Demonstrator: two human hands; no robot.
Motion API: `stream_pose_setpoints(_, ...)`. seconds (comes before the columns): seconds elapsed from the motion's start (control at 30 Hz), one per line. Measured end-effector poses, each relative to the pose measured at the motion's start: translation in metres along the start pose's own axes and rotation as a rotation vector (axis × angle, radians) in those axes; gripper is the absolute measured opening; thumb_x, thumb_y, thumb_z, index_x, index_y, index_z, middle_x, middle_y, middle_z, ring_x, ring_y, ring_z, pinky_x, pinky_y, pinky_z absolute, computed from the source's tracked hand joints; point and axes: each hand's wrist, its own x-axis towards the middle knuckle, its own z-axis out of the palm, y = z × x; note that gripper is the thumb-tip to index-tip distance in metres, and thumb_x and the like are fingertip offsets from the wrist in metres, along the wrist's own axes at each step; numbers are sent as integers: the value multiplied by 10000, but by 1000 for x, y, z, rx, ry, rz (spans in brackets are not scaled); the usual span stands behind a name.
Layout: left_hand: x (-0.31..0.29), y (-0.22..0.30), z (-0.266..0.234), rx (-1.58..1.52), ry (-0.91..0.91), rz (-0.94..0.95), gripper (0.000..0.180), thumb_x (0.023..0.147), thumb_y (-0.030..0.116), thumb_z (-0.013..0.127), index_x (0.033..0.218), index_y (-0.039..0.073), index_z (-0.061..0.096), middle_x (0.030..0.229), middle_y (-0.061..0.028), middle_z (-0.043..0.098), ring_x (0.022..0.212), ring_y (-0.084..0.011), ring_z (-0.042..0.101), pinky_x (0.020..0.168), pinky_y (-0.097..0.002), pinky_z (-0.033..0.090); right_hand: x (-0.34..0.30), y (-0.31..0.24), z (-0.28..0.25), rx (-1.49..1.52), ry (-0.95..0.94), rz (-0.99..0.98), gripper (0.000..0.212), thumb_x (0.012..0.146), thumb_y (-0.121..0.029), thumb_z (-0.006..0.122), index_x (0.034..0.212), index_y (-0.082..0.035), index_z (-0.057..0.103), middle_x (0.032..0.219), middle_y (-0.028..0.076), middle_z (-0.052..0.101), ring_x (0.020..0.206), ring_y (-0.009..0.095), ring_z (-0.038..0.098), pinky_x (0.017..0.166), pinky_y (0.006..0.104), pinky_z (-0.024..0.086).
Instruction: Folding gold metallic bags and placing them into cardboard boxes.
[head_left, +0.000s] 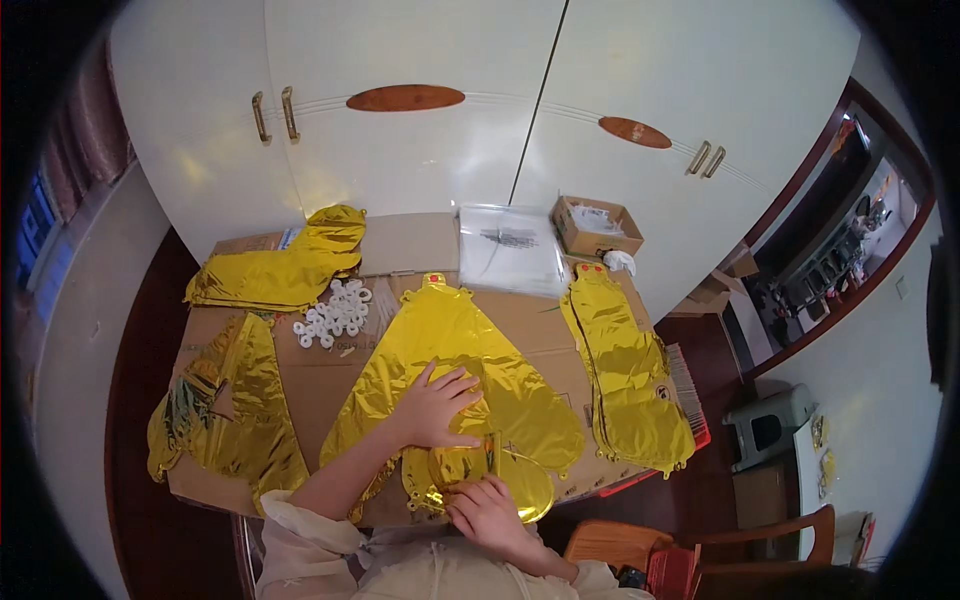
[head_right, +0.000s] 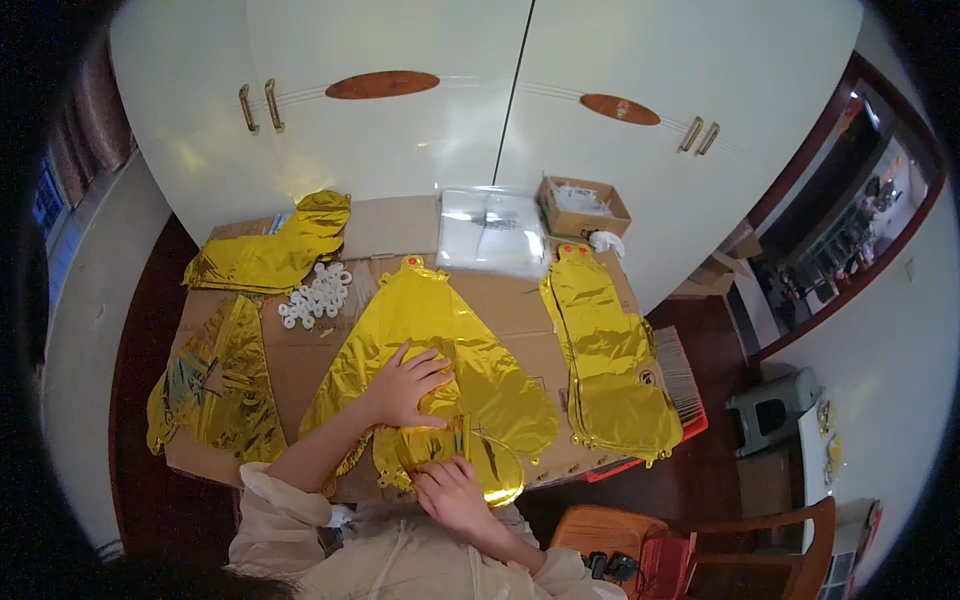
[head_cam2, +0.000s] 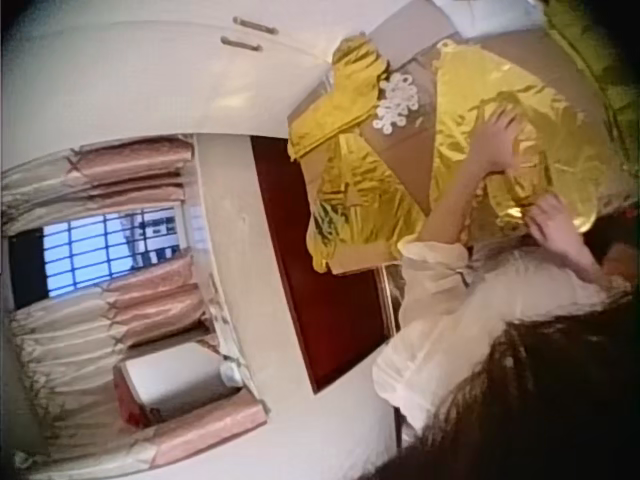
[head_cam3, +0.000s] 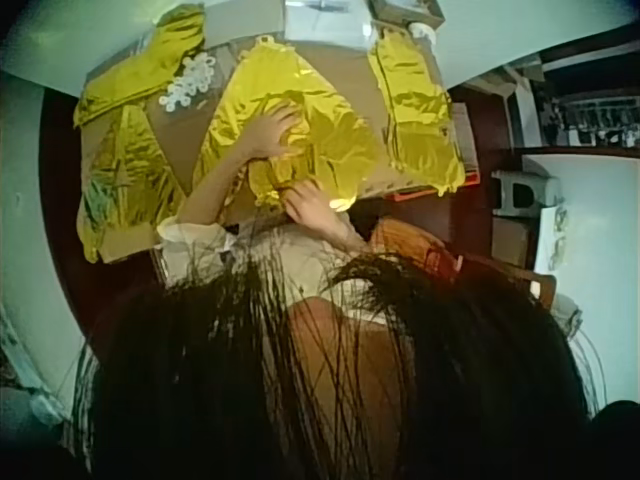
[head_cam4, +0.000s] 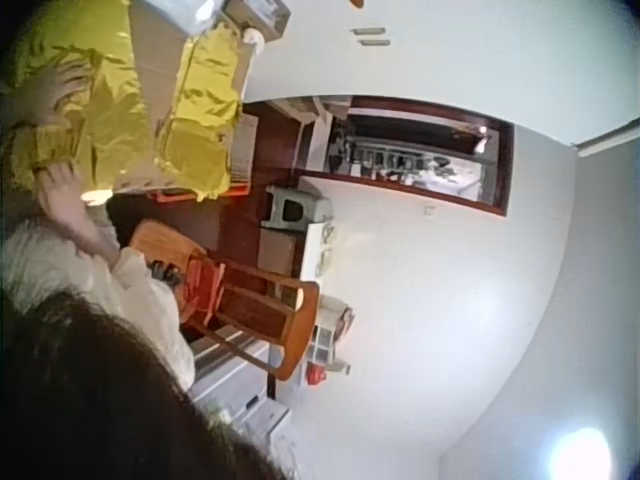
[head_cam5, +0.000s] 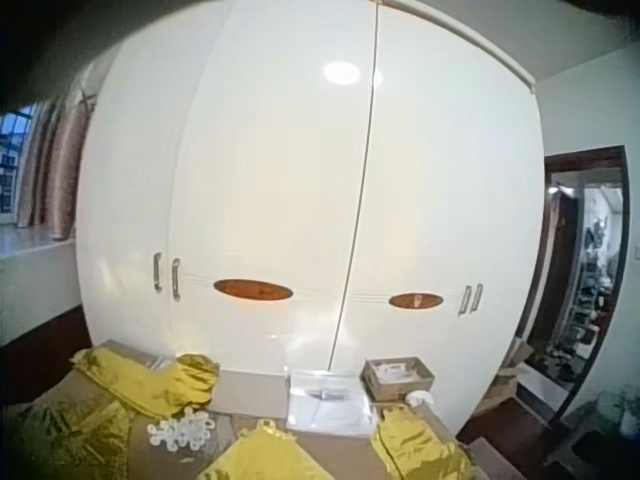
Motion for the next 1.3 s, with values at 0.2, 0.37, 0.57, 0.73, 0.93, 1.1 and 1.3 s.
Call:
stream_pose_setpoints(0.2, -1, 1, -1, 37, 18, 23, 881, 707, 767, 598, 1284, 102, 576, 1390, -86, 504, 1355, -277, 395, 1131, -598, 183, -2, 3, 4, -5, -54, -86, 194, 787, -200, 656, 967, -129, 636, 1050, 21, 612, 1043, 178, 571, 1027, 441, 356)
stream_pose_setpoints(0.37, 2, 1, 0, 47, 12, 36, 880, 695, 761, 613, 1281, 106, 576, 1390, -87, 501, 1355, -277, 393, 1133, -600, 180, -6, 7, 8, 18, -61, -86, 187, 795, -203, 662, 960, -123, 630, 1090, 26, 619, 1068, 179, 574, 1039, 459, 361)
stream_pose_setpoints(0.57, 2, -1, 1, 45, -37, 24, 927, 678, 777, 615, 1321, 114, 545, 1418, -90, 474, 1376, -277, 361, 1139, -599, 165, -9, 37, -22, 155, 3, -33, 212, 841, -195, 670, 1032, -106, 643, 1115, 46, 641, 1088, 224, 587, 1043, 437, 378)
stream_pose_setpoints(0.73, 0, -2, 2, 56, -46, 15, 929, 679, 779, 614, 1324, 114, 542, 1423, -92, 468, 1377, -276, 357, 1141, -598, 160, 4, 79, -46, -25, -13, 57, 301, 856, -246, 677, 1125, -113, 651, 1178, 35, 640, 1176, 233, 561, 996, 426, 400)
stream_pose_setpoints(0.93, 1, 0, 0, 41, -24, 38, 903, 695, 767, 610, 1308, 106, 552, 1405, -88, 482, 1370, -272, 369, 1135, -604, 167, 17, 82, -45, -116, -40, 15, 358, 850, -318, 680, 1153, -129, 655, 1234, 11, 625, 1237, 218, 526, 935, 384, 397)
stream_pose_setpoints(1.1, -1, -3, 2, 48, -10, 44, 891, 700, 757, 613, 1304, 105, 556, 1402, -91, 485, 1365, -276, 375, 1132, -606, 167, 17, 86, -41, -153, -125, 8, 413, 841, -369, 678, 1181, -136, 656, 1276, -8, 604, 1293, 200, 476, 921, 382, 384)
stream_pose_setpoints(1.3, 0, -3, 3, 60, -20, 52, 906, 687, 762, 627, 1314, 114, 546, 1407, -91, 478, 1358, -287, 381, 1126, -613, 185, 15, 86, -43, -226, -179, 20, 605, 789, -531, 659, 1251, -143, 622, 1364, -36, 548, 1348, 242, 409, 989, 437, 351)
